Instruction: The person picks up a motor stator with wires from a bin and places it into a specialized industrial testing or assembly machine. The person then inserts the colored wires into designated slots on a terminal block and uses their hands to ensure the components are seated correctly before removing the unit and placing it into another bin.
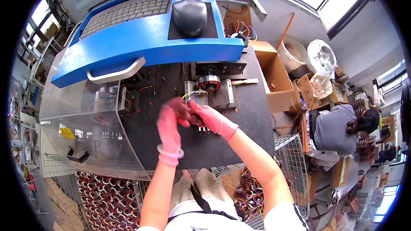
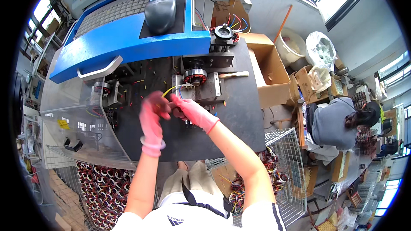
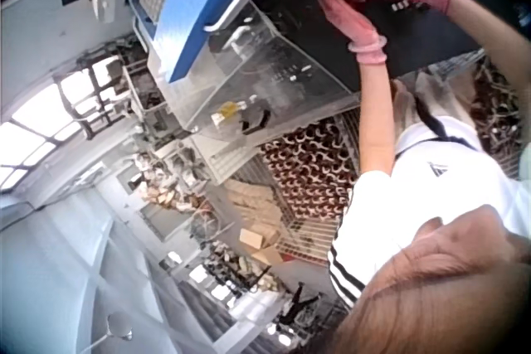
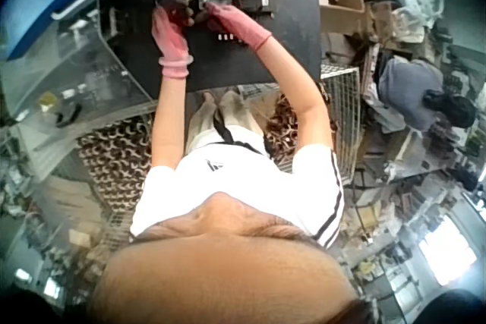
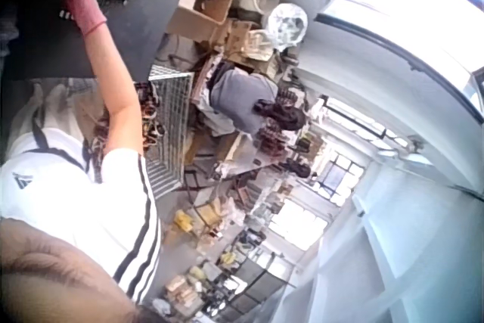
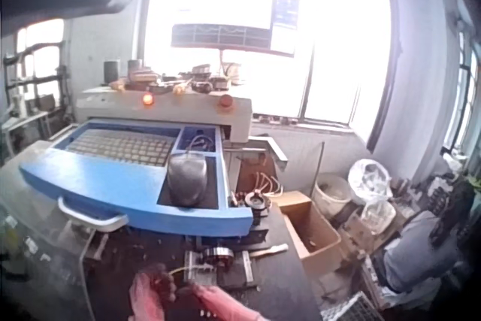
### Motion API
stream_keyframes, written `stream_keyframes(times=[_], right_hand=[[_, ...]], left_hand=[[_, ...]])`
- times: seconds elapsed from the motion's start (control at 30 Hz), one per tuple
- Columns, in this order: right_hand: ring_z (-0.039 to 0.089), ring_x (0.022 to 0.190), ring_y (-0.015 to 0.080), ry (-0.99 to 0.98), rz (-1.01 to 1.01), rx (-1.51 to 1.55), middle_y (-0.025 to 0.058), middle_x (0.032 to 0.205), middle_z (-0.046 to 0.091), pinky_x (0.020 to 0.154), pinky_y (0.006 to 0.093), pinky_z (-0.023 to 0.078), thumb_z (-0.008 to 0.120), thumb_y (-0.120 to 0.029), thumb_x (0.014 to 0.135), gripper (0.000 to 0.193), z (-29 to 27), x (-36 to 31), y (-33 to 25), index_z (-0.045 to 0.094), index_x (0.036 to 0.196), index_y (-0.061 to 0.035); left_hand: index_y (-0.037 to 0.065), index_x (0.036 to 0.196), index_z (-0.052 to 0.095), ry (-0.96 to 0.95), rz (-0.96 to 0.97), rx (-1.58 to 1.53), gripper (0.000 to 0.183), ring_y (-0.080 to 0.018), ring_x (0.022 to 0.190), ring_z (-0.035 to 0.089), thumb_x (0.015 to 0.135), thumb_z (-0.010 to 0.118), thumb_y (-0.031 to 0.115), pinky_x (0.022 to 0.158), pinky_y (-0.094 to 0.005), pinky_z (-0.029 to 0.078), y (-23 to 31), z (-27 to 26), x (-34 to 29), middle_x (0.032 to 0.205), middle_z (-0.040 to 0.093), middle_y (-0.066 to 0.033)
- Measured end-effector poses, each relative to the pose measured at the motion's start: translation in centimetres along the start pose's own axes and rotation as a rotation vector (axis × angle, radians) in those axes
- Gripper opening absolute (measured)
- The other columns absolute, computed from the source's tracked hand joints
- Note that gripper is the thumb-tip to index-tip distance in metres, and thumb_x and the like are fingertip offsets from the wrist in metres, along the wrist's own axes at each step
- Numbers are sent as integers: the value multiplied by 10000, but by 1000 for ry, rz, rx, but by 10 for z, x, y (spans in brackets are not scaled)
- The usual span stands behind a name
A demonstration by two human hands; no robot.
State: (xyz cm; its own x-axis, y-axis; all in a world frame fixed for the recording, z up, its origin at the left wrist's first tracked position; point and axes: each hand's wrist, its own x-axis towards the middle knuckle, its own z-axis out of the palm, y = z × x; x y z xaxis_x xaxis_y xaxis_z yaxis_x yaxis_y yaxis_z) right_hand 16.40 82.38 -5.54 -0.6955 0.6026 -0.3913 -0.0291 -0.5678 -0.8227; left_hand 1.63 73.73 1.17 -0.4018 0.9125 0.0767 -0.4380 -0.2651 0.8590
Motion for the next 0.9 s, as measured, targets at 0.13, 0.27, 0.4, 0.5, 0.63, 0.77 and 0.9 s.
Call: stream_keyframes(times=[0.13, 0.27, 0.4, 0.5, 0.63, 0.77, 0.9], right_hand=[[524, 642, 48, -23, -15, -29, -29, 772, 601, 569, 205, 429, 637, -190, 900, 194, 21, -2, -26, 655, 995, -21], [573, 574, 89, 217, -124, -670, 34, 649, 613, 537, 262, 453, 636, -197, 855, 190, 22, -24, -39, 642, 847, -7], [659, 662, 262, 312, -382, -966, 126, 733, 661, 619, 347, 501, 646, -191, 838, 175, 1, -21, -6, 615, 882, -25], [623, 606, 148, 357, -472, -1033, 80, 676, 627, 581, 294, 483, 652, -148, 866, 140, 8, -24, 0, 599, 910, -26], [650, 669, 260, 385, -541, -1108, 128, 735, 643, 613, 326, 494, 658, -139, 845, 139, 9, -21, 6, 601, 914, -33], [651, 721, 299, 370, -515, -1139, 127, 765, 652, 641, 355, 500, 664, -147, 831, 149, 11, -16, 9, 604, 914, -40], [627, 761, 336, 373, -551, -1167, 130, 783, 630, 658, 421, 490, 656, -197, 834, 178, 9, -12, 16, 561, 869, -51]], left_hand=[[20, 1137, 611, -305, -49, 364, 238, -87, 755, 581, 912, 580, 92, 648, -226, 473, -10, -12, -70, 933, 594, -37], [45, 1227, 564, -323, -51, 1015, 440, -208, 859, 616, 842, 669, 230, 732, -329, 506, -32, -25, -99, 1042, 560, -87], [103, 1383, 425, -388, 143, 1568, 628, -261, 957, 573, 837, 619, 344, 779, -419, 482, -82, -44, -108, 1163, 505, -73], [99, 1373, 450, -439, 122, 1758, 611, -239, 948, 552, 838, 599, 355, 765, -400, 466, -87, -46, -110, 1132, 503, -61], [105, 1374, 451, -466, 143, 1815, 606, -225, 924, 541, 836, 596, 342, 755, -391, 455, -90, -47, -110, 1117, 506, -58], [108, 1367, 462, -455, 169, 1799, 591, -223, 917, 539, 838, 592, 335, 752, -391, 454, -91, -49, -109, 1109, 507, -56], [116, 1367, 455, -452, 149, 1771, 575, -234, 932, 551, 847, 592, 320, 761, -390, 468, -88, -46, -107, 1130, 505, -65]])
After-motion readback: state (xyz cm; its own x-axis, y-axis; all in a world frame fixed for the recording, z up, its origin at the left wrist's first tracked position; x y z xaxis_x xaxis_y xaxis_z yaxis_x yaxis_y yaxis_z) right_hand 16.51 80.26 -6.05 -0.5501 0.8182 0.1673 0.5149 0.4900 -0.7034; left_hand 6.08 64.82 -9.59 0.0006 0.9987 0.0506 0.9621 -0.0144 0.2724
